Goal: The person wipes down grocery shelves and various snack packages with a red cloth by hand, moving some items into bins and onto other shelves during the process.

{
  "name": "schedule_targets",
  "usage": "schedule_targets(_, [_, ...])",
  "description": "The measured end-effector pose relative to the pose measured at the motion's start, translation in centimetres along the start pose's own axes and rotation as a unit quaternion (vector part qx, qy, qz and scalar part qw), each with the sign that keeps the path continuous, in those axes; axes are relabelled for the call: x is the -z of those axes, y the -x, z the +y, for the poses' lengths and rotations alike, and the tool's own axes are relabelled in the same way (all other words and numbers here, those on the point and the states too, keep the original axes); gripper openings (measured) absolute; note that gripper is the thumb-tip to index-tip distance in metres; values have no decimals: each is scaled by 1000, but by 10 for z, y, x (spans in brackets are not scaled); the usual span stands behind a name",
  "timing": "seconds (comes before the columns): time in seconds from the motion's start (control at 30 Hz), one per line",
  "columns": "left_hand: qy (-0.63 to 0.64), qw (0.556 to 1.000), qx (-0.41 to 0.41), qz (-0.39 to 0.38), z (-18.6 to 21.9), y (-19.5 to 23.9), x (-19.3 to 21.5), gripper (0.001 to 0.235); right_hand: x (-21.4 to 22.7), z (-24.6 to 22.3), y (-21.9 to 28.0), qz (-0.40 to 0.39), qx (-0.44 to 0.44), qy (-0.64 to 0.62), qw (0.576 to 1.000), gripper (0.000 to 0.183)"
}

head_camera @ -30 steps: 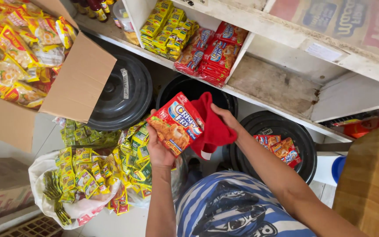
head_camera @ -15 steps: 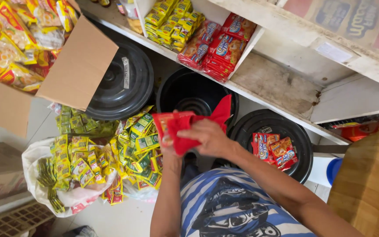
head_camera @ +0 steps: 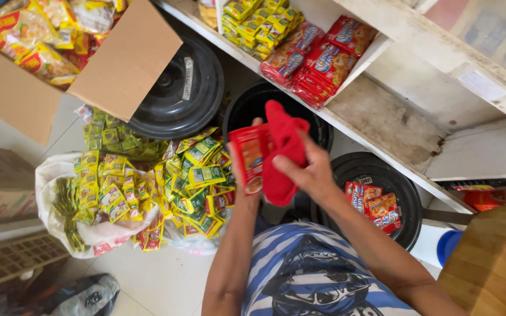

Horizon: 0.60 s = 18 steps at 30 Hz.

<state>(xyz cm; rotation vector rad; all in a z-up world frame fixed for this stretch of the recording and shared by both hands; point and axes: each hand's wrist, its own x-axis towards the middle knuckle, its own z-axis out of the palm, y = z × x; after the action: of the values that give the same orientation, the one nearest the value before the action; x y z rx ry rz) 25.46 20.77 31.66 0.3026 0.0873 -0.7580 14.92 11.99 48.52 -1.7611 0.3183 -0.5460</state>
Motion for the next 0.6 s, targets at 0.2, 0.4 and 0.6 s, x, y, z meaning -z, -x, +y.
schedule_targets(0.2, [30, 997, 6, 66, -13, 11, -26, 67, -16, 46, -28, -116, 172, 261, 943, 80])
schedule_targets(0.4, [11, 1000, -11, -20, 8, 54, -152, 64, -2, 80, -48, 67, -135, 58, 987, 52])
schedule_targets(0.6, [-128, 990, -41, 42, -1, 30, -116, 58, -35, 12, 0, 2, -82, 95, 992, 61])
